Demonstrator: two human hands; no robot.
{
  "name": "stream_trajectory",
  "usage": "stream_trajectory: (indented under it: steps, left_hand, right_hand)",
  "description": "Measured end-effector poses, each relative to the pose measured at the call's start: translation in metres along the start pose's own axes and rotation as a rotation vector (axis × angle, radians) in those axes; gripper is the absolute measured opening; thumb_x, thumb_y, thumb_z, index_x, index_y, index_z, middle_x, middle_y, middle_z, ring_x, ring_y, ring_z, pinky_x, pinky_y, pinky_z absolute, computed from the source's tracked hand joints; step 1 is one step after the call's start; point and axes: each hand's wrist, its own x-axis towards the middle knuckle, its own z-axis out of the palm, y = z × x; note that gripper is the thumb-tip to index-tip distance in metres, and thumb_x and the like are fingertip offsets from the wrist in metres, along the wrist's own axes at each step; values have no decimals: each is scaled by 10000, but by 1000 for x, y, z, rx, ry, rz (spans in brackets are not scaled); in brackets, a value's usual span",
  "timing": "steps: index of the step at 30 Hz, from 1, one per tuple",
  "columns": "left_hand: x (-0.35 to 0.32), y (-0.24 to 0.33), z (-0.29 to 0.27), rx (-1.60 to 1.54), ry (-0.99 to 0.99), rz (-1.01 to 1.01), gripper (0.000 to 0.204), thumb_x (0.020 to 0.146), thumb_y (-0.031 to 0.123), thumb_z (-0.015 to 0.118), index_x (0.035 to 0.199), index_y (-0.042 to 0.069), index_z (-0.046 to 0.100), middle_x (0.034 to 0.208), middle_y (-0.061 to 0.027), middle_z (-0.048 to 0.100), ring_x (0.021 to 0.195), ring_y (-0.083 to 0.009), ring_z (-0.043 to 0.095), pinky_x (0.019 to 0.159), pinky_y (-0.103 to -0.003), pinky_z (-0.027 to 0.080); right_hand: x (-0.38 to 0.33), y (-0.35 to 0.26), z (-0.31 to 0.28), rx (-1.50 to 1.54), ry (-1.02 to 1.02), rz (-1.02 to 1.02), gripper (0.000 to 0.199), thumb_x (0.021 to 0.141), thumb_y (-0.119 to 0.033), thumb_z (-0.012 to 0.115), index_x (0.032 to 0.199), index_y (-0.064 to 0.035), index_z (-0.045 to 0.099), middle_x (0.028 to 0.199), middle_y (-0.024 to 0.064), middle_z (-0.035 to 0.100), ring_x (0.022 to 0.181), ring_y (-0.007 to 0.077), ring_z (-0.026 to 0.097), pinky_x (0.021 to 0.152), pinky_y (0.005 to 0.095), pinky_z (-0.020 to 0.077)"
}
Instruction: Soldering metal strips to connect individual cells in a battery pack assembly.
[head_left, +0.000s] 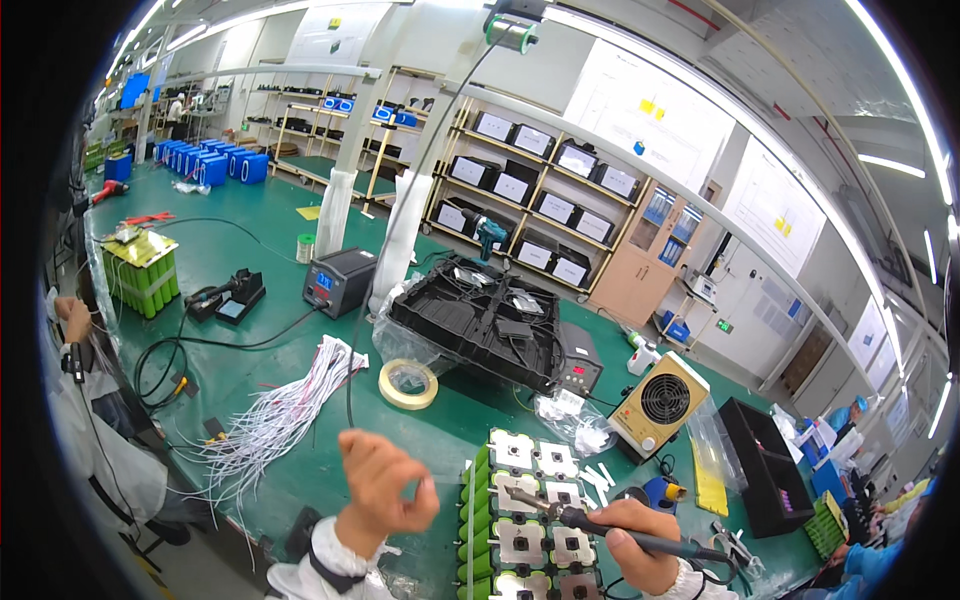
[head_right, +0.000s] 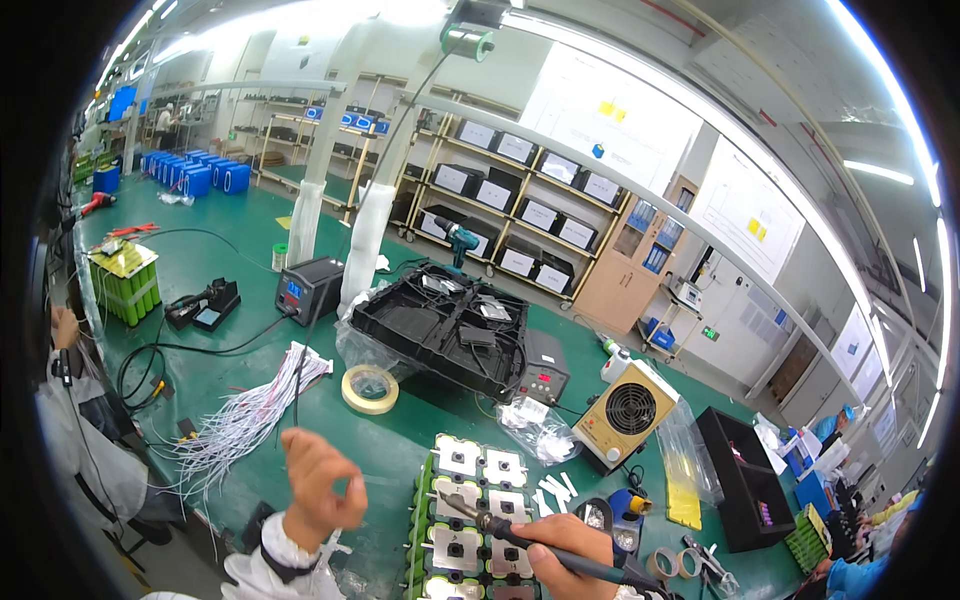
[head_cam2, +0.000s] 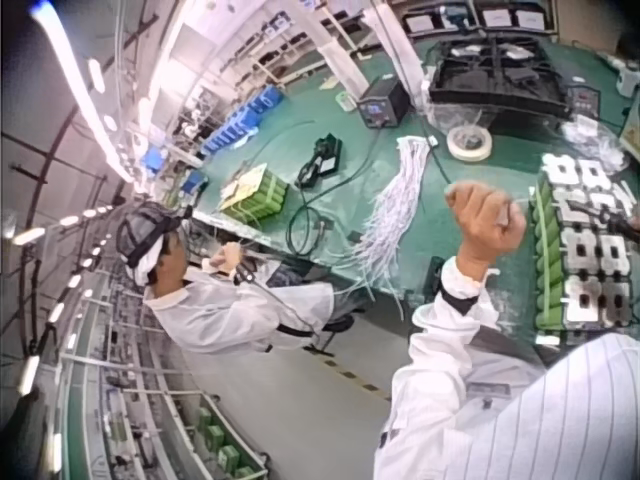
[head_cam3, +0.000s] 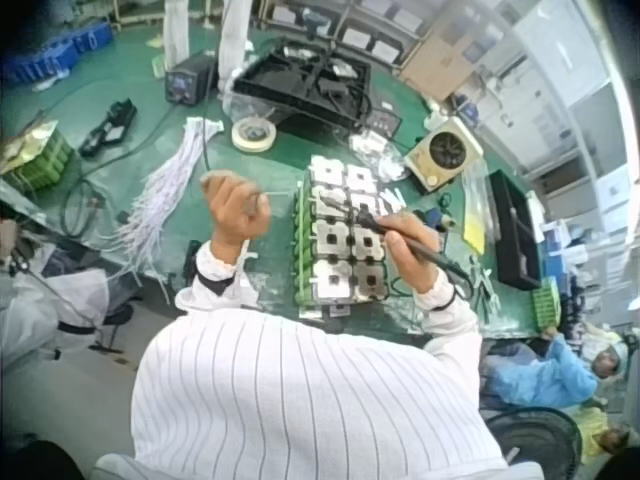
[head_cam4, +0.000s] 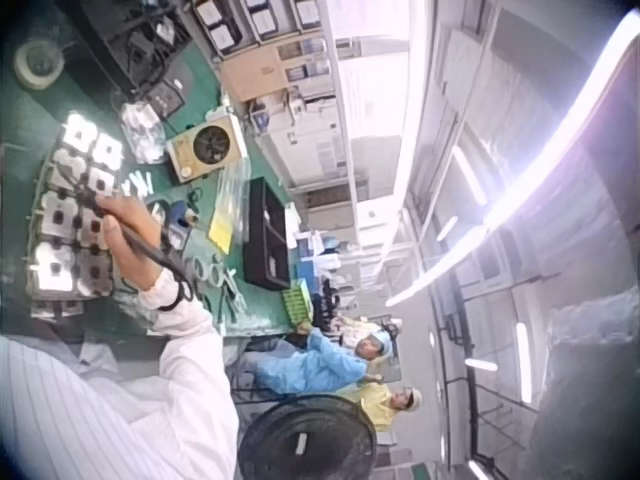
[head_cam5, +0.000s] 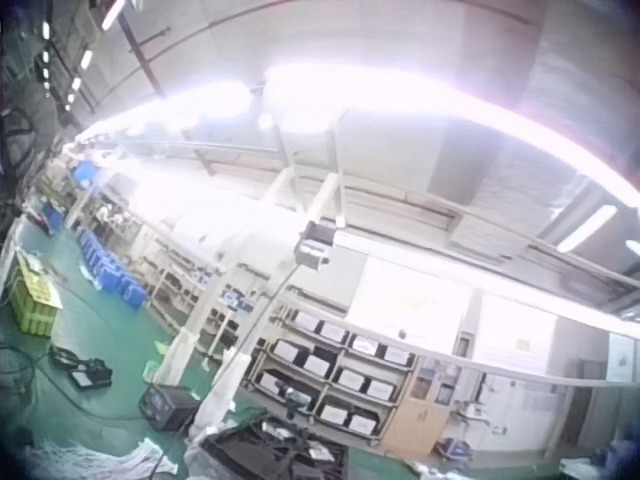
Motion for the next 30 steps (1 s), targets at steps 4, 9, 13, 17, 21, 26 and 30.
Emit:
stream_trajectory:
  steps: [4,9,13,17,21,26,30]
  left_hand:
    - [-24,45,-20,-28,-62,21,162,609,136,647,758,168,590,733,7,527,719,-228,493,755,-408,345]
    - [-39,48,-8,-44,-89,26,93,618,171,655,692,194,603,691,53,518,725,-193,507,775,-381,338]
    - [-39,48,-4,-59,-104,23,79,651,185,668,679,192,595,664,60,517,716,-177,511,774,-372,332]
    - [-39,50,-5,-61,-106,3,79,658,185,665,677,190,588,658,58,514,714,-181,512,774,-374,334]
    - [-39,48,-5,-55,-115,1,73,669,185,661,676,189,589,652,56,512,716,-183,516,775,-376,337]
    - [-38,49,-5,-61,-107,-10,74,668,185,665,676,189,592,654,57,516,714,-182,520,773,-374,340]
    - [-38,49,-5,-75,-119,-9,73,664,177,668,683,190,599,656,60,515,704,-178,518,772,-368,340]
  right_hand:
    - [-11,-13,0,19,4,-120,223,981,-142,651,1052,62,704,842,138,671,683,208,600,627,330,468]
    - [-24,-26,4,-8,-83,-79,207,986,-135,642,1062,46,710,928,178,689,758,268,651,673,368,496]
    - [-28,-30,5,-28,-83,-71,208,993,-138,637,1072,40,710,930,168,687,746,253,650,667,363,497]
    - [-30,-31,5,-4,-93,-24,206,992,-135,640,1074,41,710,936,162,688,725,235,649,650,351,496]
    - [-30,-26,8,0,-77,-66,202,991,-132,647,1064,46,709,931,164,690,723,235,651,645,351,498]
    - [-30,-23,10,-3,-70,-84,195,987,-130,652,1049,47,709,913,169,692,729,249,656,648,355,501]
    - [-29,-25,10,-22,-77,-76,200,985,-139,654,1044,44,711,916,174,693,748,271,660,667,369,507]
